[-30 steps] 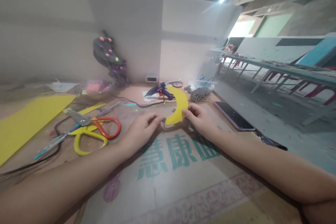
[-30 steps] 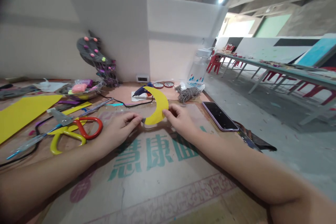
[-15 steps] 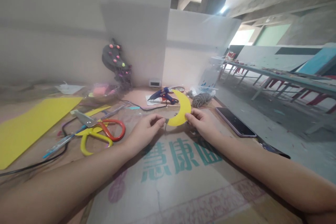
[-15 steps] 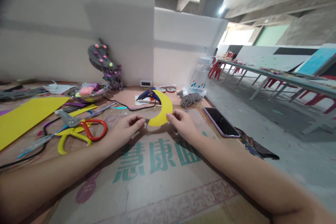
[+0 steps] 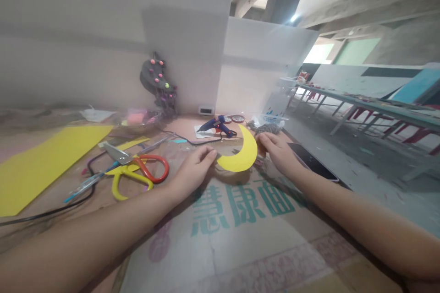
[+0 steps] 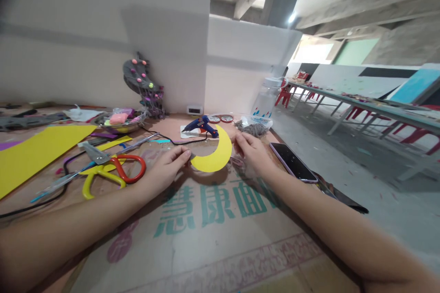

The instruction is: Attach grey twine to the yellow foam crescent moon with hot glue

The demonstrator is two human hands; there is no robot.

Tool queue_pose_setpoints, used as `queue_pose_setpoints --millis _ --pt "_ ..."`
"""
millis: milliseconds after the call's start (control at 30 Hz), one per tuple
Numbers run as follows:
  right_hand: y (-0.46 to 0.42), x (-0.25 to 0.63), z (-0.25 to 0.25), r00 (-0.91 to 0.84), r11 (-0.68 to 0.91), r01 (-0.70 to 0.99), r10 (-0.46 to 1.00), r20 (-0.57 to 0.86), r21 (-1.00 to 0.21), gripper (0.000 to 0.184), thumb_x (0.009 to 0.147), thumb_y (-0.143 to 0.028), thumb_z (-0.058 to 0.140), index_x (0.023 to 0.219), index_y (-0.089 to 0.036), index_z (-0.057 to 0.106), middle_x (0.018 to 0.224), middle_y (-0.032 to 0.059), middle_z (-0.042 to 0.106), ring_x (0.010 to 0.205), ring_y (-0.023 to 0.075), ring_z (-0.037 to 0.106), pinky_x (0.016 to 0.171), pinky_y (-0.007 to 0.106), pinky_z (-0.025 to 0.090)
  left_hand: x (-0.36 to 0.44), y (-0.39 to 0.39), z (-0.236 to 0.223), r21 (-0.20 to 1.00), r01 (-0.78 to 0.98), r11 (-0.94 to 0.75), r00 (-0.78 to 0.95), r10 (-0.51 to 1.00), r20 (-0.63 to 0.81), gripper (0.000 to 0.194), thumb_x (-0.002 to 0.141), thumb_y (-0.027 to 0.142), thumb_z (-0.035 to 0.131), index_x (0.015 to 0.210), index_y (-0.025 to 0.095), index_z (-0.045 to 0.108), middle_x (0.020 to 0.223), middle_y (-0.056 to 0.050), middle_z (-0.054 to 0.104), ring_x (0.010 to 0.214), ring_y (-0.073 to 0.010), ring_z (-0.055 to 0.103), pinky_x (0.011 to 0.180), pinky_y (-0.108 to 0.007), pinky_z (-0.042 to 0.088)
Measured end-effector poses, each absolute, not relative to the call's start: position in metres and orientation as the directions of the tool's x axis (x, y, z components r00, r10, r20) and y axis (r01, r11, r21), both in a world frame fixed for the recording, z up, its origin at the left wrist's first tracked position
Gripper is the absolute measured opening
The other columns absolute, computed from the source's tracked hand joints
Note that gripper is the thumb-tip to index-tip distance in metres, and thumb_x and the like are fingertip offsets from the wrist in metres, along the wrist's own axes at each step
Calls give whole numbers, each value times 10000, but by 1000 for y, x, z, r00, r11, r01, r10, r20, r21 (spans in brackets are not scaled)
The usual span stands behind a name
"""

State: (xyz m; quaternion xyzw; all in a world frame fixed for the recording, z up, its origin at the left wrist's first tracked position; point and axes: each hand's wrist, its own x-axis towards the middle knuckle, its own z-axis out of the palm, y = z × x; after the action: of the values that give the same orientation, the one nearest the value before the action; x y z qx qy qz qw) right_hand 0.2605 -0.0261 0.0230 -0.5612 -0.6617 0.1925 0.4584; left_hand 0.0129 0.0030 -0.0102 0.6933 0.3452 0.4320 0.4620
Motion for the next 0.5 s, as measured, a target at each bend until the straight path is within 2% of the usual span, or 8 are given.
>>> queue_pose_setpoints --millis 133,267,367,433,500 --pt "-13 274 26 8 284 597 933 360 -750 349 844 -502 517 829 -165 608 667 3 588 603 135 530 558 250 420 16 3 -11 954 45 -297 428 869 250 242 891 407 495 802 185 528 679 33 580 636 -110 548 601 -207 416" --pt "-4 270 27 -59 283 643 945 323 -712 289 750 -394 636 929 -169 664 902 55 699 823 212 629 708 317 495 17 1 -11 987 -51 -150 497 854 156 250 897 446 469 877 197 484 643 25 637 532 -113 599 493 -196 431" --pt "8 262 30 -108 307 666 942 319 -680 286 704 -362 683 928 -185 680 935 55 709 901 248 635 801 360 496 16 -3 -7 997 -22 -71 517 853 72 267 912 479 416 912 214 450 441 82 534 306 -88 429 333 -162 298" --pt "19 255 34 -138 335 669 933 332 -663 254 697 -363 700 887 -195 685 933 53 708 931 255 630 846 360 480 14 -5 -4 996 3 -88 487 870 75 257 916 467 412 879 215 447 350 123 408 256 -72 325 303 -143 223" --pt "33 246 36 -154 372 645 919 363 -668 245 694 -357 708 876 -196 675 940 55 708 926 252 630 843 342 471 14 -7 -1 996 25 -91 461 885 69 253 918 455 408 850 214 443 337 129 379 244 -66 309 297 -137 197"
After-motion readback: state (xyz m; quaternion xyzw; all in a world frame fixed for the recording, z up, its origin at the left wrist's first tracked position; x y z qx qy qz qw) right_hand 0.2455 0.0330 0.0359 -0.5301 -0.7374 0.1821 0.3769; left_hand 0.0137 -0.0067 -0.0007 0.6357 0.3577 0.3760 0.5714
